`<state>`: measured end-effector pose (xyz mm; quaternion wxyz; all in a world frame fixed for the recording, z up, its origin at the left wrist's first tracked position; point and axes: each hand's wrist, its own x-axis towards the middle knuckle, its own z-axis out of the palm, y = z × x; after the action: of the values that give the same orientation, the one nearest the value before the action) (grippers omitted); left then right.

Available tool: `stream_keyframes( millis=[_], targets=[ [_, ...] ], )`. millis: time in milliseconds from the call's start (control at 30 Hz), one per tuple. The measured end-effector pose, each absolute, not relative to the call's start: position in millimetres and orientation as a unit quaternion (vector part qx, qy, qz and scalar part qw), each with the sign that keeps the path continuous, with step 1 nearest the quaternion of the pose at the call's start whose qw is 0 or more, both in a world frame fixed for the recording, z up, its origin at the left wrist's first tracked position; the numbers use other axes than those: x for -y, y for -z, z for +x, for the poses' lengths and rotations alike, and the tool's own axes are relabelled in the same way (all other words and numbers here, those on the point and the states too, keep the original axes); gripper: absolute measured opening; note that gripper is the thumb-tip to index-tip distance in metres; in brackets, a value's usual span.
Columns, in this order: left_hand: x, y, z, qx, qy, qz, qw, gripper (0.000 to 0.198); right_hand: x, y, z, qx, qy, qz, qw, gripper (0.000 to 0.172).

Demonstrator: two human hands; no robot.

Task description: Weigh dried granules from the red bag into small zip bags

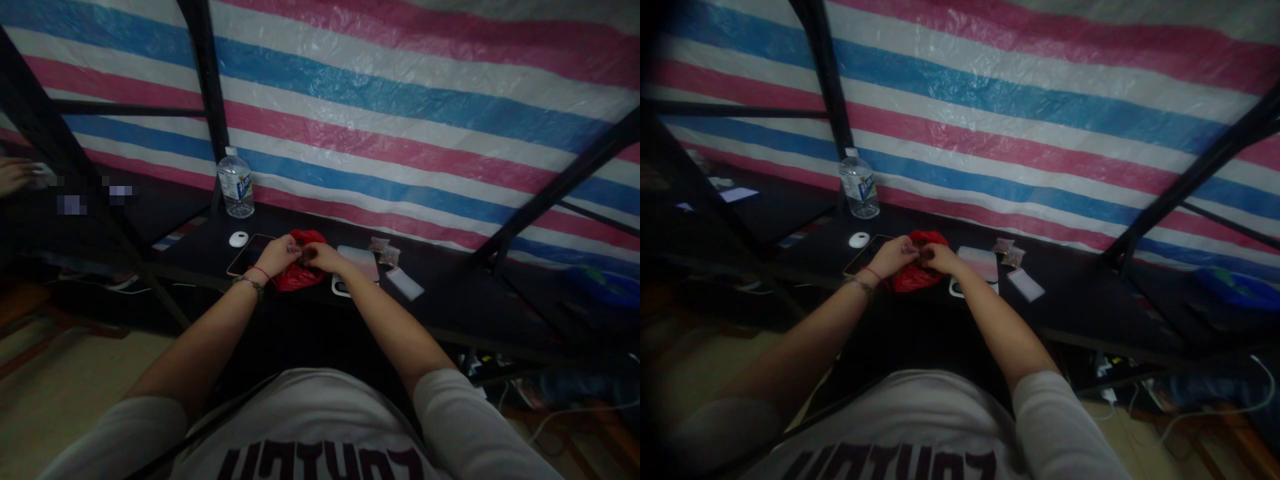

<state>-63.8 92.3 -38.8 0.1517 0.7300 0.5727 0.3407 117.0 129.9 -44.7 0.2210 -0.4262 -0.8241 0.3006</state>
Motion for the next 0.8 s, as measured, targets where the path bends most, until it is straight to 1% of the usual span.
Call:
stream_keyframes(
  millis=[133, 233, 433, 667, 800],
  targets=[
    [-91, 35, -66, -0.572, -0.373, 0.712, 0.161, 0.016, -129, 47, 122, 0.783, -0.362, -0.427, 0.272, 0.041],
    [-90, 35, -67, -0.576, -0.382, 0.703, 0.167, 0.016, -125, 45, 126, 0.755, -0.383, -0.431, 0.312, 0.038],
    [-91, 35, -67, -0.581, -0.395, 0.691, 0.170, 0.017, -112, 43, 127, 0.691, -0.484, -0.395, 0.363, 0.034],
    [-91, 35, -67, -0.578, -0.397, 0.692, 0.172, 0.016, -112, 44, 128, 0.679, -0.491, -0.391, 0.380, 0.035],
    [-91, 36, -64, -0.540, -0.429, 0.694, 0.205, 0.018, -112, 43, 125, 0.687, -0.445, -0.412, 0.401, 0.035]
  ],
)
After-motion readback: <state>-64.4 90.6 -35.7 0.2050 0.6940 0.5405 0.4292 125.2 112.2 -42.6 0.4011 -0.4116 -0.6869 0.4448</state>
